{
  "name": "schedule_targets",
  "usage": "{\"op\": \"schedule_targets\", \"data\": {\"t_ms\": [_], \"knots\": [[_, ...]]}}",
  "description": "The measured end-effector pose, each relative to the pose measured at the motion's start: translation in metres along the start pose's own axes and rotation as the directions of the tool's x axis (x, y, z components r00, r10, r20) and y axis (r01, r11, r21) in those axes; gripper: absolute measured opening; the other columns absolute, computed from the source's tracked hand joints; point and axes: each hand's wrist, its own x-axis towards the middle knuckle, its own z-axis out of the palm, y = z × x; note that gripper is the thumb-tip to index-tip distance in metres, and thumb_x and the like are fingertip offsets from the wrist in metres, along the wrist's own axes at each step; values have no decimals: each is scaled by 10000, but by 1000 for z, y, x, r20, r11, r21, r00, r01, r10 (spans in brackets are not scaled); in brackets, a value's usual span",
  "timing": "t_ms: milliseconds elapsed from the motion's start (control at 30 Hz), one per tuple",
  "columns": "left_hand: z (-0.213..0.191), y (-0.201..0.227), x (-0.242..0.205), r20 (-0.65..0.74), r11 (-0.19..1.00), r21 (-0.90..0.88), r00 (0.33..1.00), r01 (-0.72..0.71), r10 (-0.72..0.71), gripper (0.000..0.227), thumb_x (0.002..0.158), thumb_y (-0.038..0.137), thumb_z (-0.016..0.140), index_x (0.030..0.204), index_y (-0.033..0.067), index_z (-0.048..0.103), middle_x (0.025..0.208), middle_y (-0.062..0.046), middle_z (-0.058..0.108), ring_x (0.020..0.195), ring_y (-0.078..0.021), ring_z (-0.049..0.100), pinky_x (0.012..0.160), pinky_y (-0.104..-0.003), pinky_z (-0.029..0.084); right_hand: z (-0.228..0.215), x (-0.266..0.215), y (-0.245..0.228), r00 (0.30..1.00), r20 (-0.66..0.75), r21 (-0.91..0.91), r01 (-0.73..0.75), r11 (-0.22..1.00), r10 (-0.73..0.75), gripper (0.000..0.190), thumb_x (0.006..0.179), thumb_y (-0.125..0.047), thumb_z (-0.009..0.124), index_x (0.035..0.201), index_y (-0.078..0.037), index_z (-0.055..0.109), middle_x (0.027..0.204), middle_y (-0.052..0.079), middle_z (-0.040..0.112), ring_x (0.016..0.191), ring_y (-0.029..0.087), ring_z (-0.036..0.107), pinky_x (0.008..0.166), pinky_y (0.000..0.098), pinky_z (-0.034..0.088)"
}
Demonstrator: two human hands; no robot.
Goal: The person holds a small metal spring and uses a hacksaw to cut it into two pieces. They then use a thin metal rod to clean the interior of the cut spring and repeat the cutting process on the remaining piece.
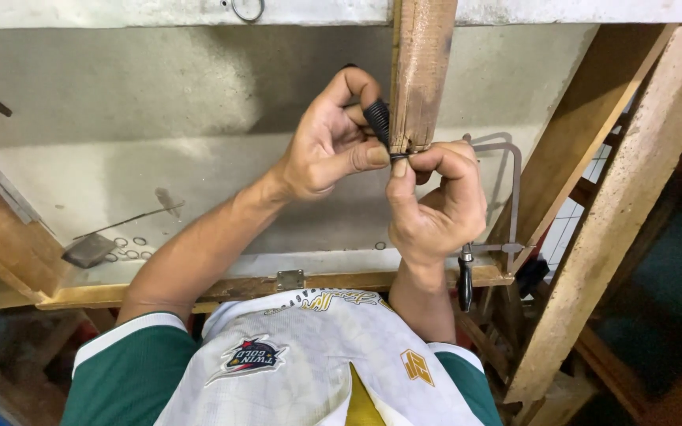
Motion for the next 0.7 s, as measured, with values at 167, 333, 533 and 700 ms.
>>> {"op": "schedule_targets", "data": {"t_ms": [167, 333, 533, 700], "knots": [[-5, 11, 7, 34, 992, 129, 999, 7, -11, 382, 1000, 159, 707, 1131, 110, 351, 1023, -102, 637, 834, -138, 628, 736, -210, 520, 4, -4, 4, 999, -33, 35, -34, 999, 35, 149, 946, -92, 668, 903, -1, 559, 803, 92, 536, 748, 226, 505, 701, 322, 431], [-4, 12, 7, 37, 986, 165, 999, 16, -22, 390, 999, 185, 707, 1130, 102, 350, 1012, -104, 648, 818, -119, 611, 709, -204, 494, 4, -5, 5, 998, -38, 41, -40, 998, 42, 154, 951, -104, 666, 907, -2, 559, 824, 94, 552, 791, 247, 542, 747, 348, 458], [0, 16, 4, -11, 988, 144, 998, 59, -58, 403, 989, 176, 719, 1129, 115, 346, 1012, -95, 622, 834, -132, 630, 751, -215, 551, 5, -6, 5, 996, -51, 72, -67, 995, 71, 137, 933, -69, 668, 903, -7, 549, 819, 86, 541, 790, 244, 534, 747, 348, 459], [2, 23, 4, -57, 964, 258, 997, 69, -57, 426, 967, 197, 739, 1104, 119, 344, 920, -35, 554, 777, -86, 564, 720, -193, 509, 7, -6, 5, 992, -63, 89, -101, 991, 106, 164, 935, -106, 675, 891, -22, 542, 816, 77, 527, 788, 227, 517, 752, 334, 443]]}}
